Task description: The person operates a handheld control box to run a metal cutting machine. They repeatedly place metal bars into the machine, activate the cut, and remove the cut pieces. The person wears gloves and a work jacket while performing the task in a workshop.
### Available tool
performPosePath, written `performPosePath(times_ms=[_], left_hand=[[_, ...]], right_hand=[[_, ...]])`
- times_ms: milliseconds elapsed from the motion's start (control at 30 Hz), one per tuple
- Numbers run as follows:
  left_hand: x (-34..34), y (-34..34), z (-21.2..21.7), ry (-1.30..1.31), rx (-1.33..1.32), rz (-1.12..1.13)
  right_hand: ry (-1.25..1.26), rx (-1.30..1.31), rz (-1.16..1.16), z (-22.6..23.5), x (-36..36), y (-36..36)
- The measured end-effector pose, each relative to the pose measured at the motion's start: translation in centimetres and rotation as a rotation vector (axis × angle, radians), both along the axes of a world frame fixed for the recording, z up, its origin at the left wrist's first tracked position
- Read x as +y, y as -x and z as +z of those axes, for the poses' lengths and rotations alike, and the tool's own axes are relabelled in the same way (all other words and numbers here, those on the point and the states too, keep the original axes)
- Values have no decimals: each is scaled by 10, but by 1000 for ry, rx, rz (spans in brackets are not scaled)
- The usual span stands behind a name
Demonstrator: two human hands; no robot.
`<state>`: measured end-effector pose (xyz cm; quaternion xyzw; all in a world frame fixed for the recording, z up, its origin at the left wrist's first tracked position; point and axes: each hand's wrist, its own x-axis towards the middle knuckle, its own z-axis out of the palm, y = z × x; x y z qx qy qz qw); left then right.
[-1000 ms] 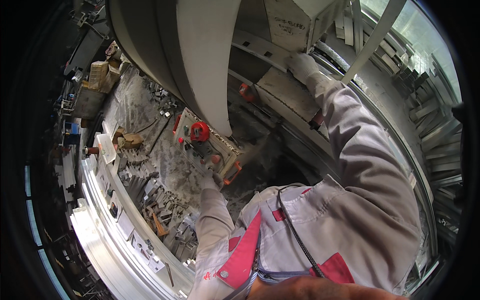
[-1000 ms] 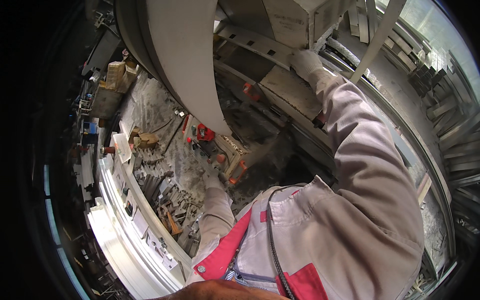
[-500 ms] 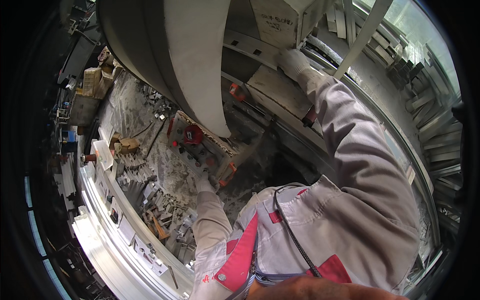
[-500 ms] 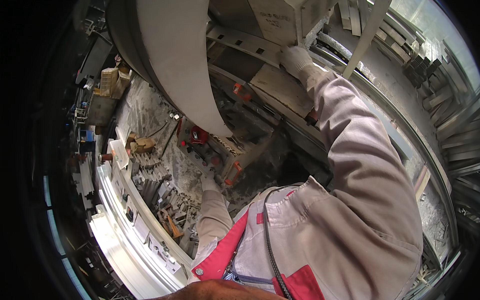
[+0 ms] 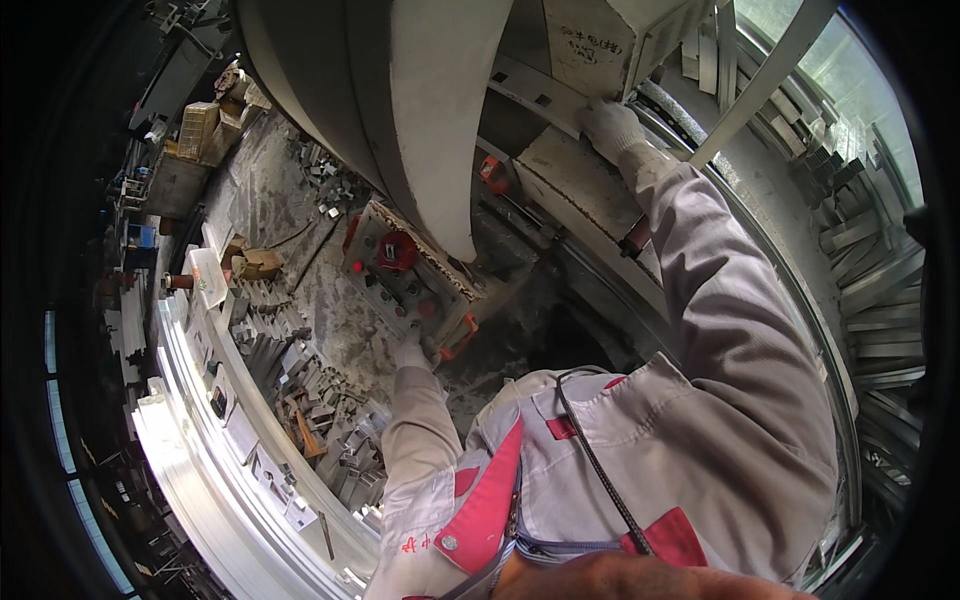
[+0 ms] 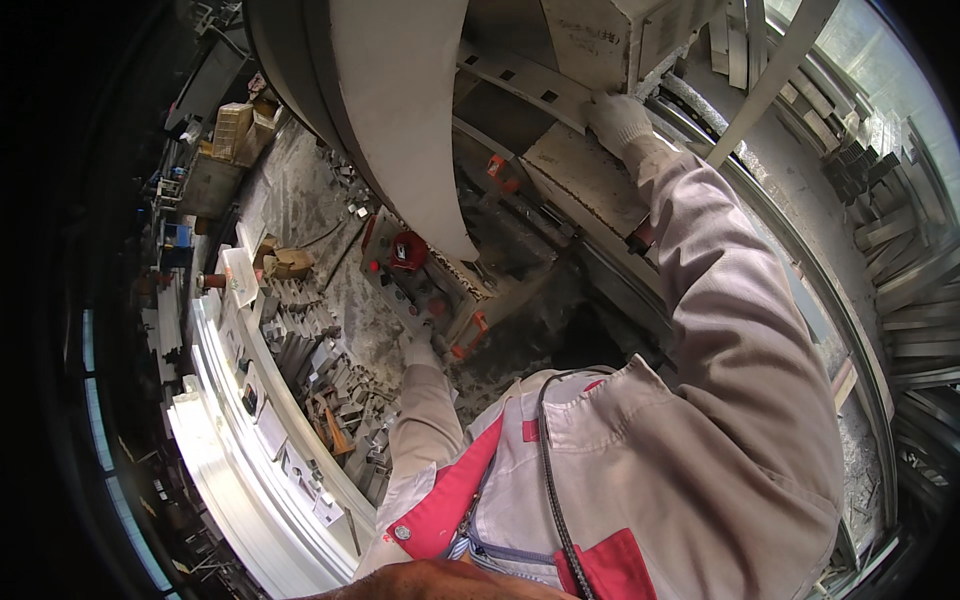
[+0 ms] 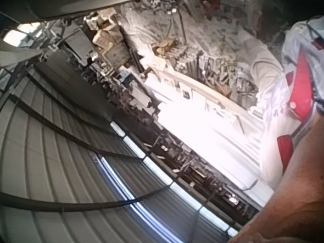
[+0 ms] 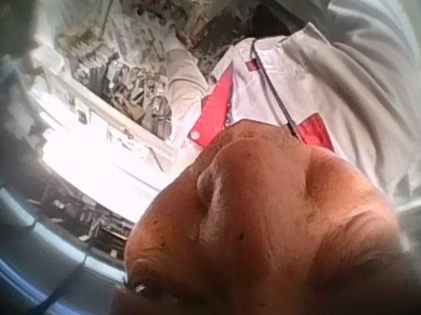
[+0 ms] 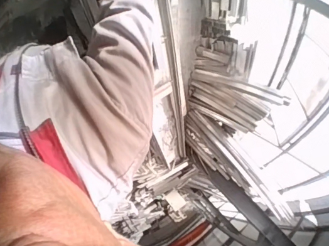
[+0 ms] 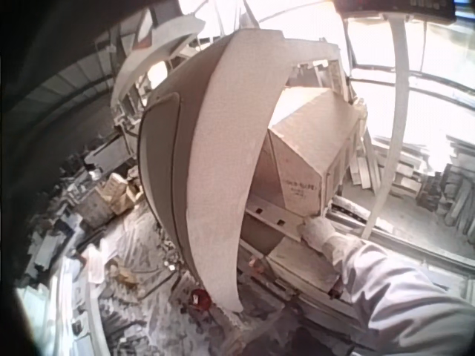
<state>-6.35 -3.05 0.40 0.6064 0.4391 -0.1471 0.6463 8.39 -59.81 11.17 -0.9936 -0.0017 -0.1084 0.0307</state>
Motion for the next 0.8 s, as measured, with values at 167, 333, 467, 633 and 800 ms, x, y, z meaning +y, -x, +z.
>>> performPosePath(times_ms=[167, 333, 467, 633, 800], left_hand=[[4, -1, -6, 13, 20, -1], [7, -1, -11, 27, 10, -2], [9, -3, -13, 52, 25, 9], [13, -3, -17, 67, 29, -2], [15, -4, -22, 28, 52, -1]], right_hand=[[12, 13, -4, 2, 1, 3], [24, 25, -6, -2, -1, -1], [-2, 14, -6, -5, -3, -2], [-15, -13, 10, -9, -4, -2], [-10, -26, 18, -12, -6, -3]])
